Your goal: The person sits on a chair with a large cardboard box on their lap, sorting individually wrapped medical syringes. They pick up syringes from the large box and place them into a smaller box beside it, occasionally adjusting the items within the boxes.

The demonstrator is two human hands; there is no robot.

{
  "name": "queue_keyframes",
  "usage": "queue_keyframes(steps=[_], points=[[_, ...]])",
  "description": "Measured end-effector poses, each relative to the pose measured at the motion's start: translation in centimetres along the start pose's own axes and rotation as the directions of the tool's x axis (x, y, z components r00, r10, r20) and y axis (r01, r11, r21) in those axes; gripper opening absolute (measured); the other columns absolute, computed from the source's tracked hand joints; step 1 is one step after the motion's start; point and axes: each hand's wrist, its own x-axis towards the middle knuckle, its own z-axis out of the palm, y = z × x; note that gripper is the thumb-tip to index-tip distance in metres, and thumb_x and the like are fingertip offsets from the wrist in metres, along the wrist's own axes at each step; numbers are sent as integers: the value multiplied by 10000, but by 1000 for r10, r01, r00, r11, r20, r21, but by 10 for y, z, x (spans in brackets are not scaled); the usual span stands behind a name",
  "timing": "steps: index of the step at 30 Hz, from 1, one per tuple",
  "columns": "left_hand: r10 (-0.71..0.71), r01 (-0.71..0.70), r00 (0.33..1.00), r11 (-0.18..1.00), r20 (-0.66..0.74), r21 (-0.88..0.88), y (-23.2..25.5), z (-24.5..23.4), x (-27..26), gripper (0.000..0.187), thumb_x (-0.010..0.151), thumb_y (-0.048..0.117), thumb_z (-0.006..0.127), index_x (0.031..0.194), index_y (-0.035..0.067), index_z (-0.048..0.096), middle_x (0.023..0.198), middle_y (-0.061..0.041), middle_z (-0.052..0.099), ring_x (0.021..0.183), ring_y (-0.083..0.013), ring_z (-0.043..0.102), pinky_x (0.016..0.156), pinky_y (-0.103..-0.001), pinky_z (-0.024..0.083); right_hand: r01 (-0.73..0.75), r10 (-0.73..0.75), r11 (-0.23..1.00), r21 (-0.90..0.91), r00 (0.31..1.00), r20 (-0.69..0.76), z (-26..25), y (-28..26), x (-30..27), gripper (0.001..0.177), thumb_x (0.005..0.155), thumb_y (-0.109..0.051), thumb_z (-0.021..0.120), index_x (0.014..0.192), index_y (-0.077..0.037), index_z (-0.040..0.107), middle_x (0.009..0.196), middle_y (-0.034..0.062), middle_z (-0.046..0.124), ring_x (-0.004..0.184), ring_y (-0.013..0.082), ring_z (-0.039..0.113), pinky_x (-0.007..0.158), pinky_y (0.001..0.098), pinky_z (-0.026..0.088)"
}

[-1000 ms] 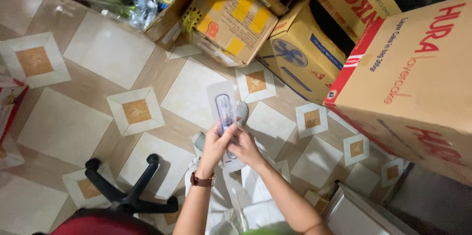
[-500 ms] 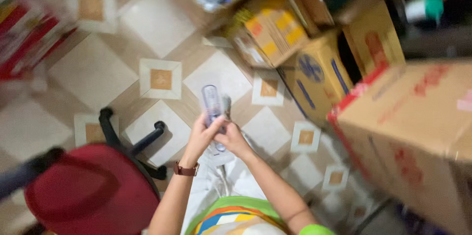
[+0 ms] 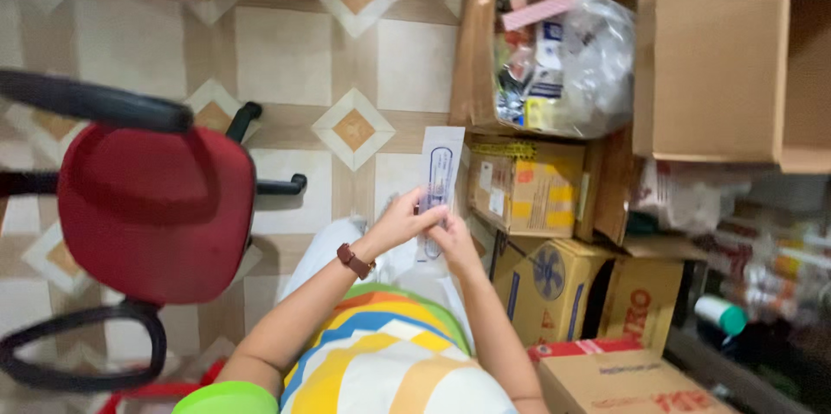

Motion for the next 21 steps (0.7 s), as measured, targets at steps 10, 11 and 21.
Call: queue_keyframes(steps=[10, 11, 21], points=[[23, -75, 957, 982, -290, -171, 13, -75, 20, 443, 967, 315, 668, 1297, 24, 621, 1055, -65, 728, 910, -93, 671, 780, -278, 579, -141, 163, 986, -91, 935, 314, 46, -68, 109, 206, 956, -165, 666, 1088, -10, 694, 968, 0, 711, 858, 81, 647, 770, 252, 531], [17, -76, 950, 981, -312, -177, 15, -90, 26, 463, 971, 343, 658, 1309, 30, 609, 1088, -60, 727, 944, -94, 677, 805, -275, 579, -131, 154, 987, -91, 931, 330, 55, -74, 123, 206, 952, -172, 667, 1088, -20, 694, 974, -9, 711, 864, 73, 648, 775, 247, 530], [78, 471, 843, 368, -531, 802, -1, -332, 15, 635, 707, 300, 759, 1325, 206, 654, 1335, -133, 614, 1365, -393, 436, 992, -827, 208, -166, 194, 978, -128, 950, 245, 146, -170, 253, 206, 935, -216, 728, 1002, -25, 693, 876, 31, 704, 770, 112, 641, 716, 287, 526]])
